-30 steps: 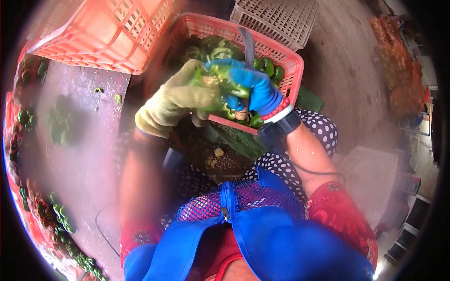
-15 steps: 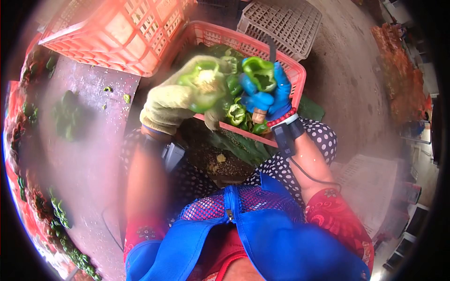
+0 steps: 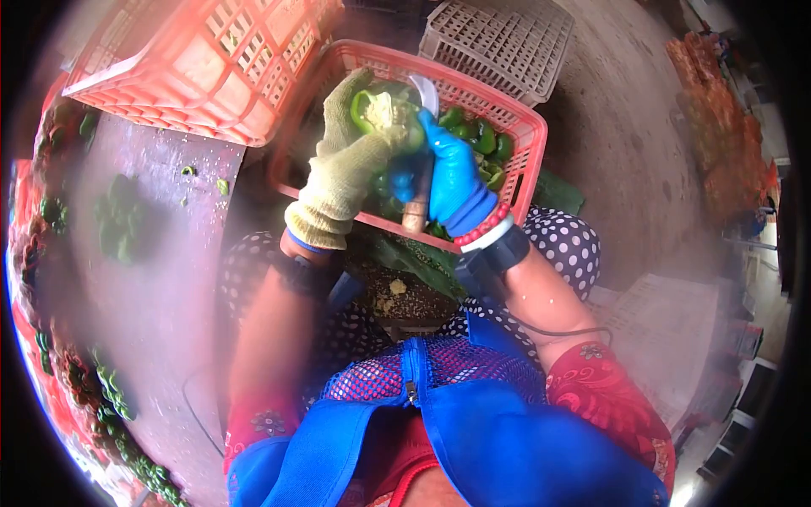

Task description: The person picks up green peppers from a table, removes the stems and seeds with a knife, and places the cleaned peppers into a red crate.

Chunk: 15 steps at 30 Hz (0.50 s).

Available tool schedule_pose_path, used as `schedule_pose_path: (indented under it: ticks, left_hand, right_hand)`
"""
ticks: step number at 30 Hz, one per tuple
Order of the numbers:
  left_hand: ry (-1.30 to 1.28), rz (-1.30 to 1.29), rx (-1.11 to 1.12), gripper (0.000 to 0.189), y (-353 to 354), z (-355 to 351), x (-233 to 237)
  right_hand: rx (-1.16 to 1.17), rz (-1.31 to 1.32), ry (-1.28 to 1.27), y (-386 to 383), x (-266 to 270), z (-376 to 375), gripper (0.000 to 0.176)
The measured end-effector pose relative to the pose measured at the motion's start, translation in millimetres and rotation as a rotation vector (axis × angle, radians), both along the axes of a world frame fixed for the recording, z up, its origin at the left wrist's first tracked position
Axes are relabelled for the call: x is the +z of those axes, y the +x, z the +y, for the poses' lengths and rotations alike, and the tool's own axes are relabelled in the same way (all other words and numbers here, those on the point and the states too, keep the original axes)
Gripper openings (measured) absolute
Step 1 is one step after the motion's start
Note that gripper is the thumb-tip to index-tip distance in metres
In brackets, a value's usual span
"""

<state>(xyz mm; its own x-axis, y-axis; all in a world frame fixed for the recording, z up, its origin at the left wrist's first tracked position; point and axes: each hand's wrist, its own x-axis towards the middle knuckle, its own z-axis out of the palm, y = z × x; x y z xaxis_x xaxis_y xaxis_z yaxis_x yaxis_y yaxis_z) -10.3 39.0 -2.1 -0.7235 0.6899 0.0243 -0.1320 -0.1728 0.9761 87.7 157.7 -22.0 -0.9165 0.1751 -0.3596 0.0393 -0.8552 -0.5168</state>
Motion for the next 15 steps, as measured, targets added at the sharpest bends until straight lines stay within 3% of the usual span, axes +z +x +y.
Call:
schedule_pose_path:
  ticks: [4,7,9,11,12,15]
  left_hand:
    - [-0.024,0.012,-0.123,0.075,-4,-4,8]
    - [-0.426,0.330,-0.239,0.064,-6,-12,28]
    - [-0.472,0.487,-0.279,0.051,-8,-13,19]
    - [-0.592,0.546,-0.336,0.047,-8,-17,21]
    - [-0.491,0.590,-0.308,0.041,-7,-17,17]
    - [-0.324,0.408,-0.306,0.040,-13,-18,2]
  right_hand:
    - [0.076,-0.007,0.162,12,1,16,0.041]
    - [0.041,-0.206,0.636,17,28,10,0.034]
    - [0.159,-0.276,0.893,21,25,13,0.034]
    - [0.263,-0.304,0.909,26,33,14,0.042]
    - [0.252,-0.273,0.896,28,33,15,0.044]
    - [0.201,-0.132,0.820,26,28,16,0.056]
